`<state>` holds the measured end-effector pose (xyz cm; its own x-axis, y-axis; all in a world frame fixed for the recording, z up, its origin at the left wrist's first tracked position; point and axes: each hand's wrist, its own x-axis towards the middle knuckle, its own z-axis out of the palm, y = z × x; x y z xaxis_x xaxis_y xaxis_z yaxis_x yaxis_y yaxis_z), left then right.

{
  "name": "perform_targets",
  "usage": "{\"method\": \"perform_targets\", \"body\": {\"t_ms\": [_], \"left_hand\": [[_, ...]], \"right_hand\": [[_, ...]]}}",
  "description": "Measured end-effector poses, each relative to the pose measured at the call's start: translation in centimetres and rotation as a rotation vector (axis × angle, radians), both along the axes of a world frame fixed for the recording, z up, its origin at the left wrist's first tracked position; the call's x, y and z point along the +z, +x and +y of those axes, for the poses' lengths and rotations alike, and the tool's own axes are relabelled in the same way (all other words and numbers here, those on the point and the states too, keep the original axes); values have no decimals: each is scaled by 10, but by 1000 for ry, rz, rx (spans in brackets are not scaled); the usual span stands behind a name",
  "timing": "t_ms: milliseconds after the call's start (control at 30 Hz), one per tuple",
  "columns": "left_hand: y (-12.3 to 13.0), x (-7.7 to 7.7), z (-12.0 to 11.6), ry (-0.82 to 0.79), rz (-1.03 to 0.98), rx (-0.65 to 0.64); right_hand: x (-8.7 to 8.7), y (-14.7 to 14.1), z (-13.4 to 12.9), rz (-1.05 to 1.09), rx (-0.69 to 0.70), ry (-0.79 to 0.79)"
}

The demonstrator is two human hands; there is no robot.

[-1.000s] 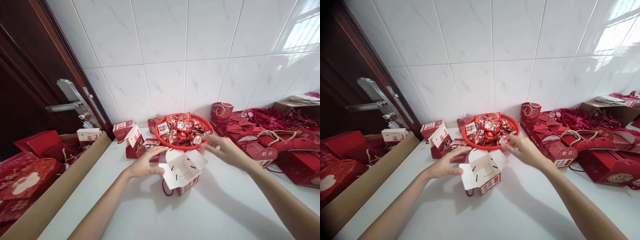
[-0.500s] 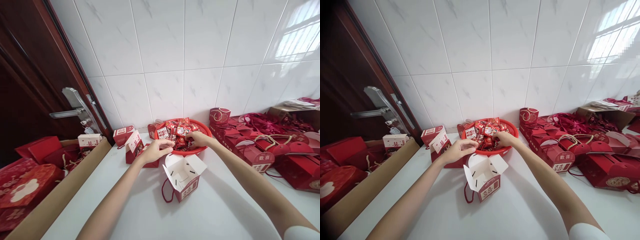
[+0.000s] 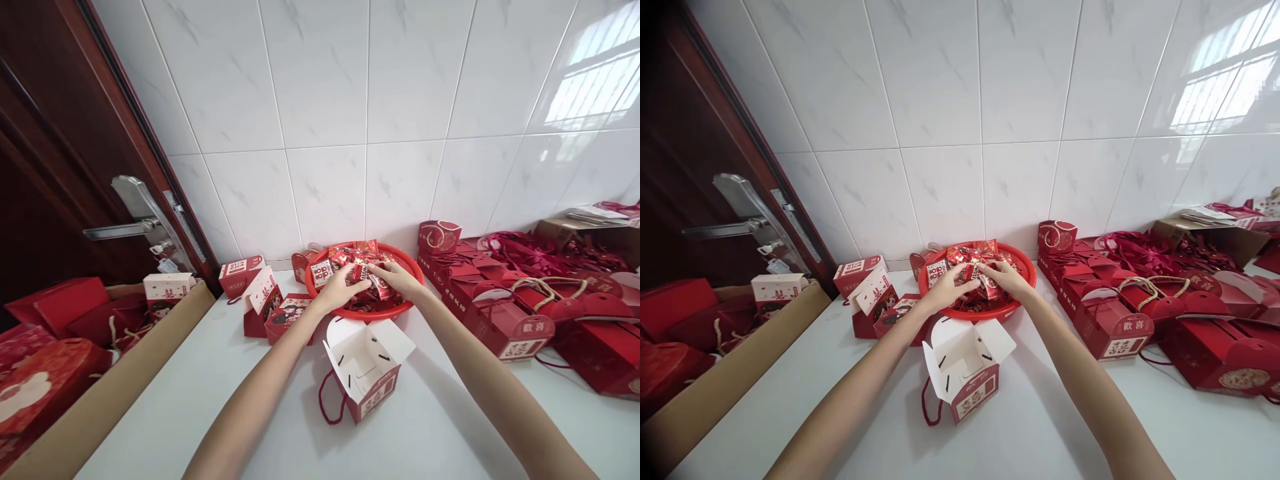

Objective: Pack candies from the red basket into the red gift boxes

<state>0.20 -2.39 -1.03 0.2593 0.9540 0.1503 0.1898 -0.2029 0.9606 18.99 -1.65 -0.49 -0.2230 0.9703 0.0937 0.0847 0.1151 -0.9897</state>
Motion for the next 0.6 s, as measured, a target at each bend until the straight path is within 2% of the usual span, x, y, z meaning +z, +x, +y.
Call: {"method": "perform_targets", "body": {"t_ms": [67, 300, 467, 600], "left_hand": [[3, -1, 2, -36, -49, 33], [3, 10, -1, -139, -166, 26], [4, 12, -3, -158, -225, 59], [4, 12, -3, -137, -273, 106]], "right_hand": [[-1, 0, 0, 15, -1, -21], [-4, 3, 2, 50, -21, -59], [-5, 3, 1, 92, -52, -90], [-2, 4, 2, 150, -131, -104]]}}
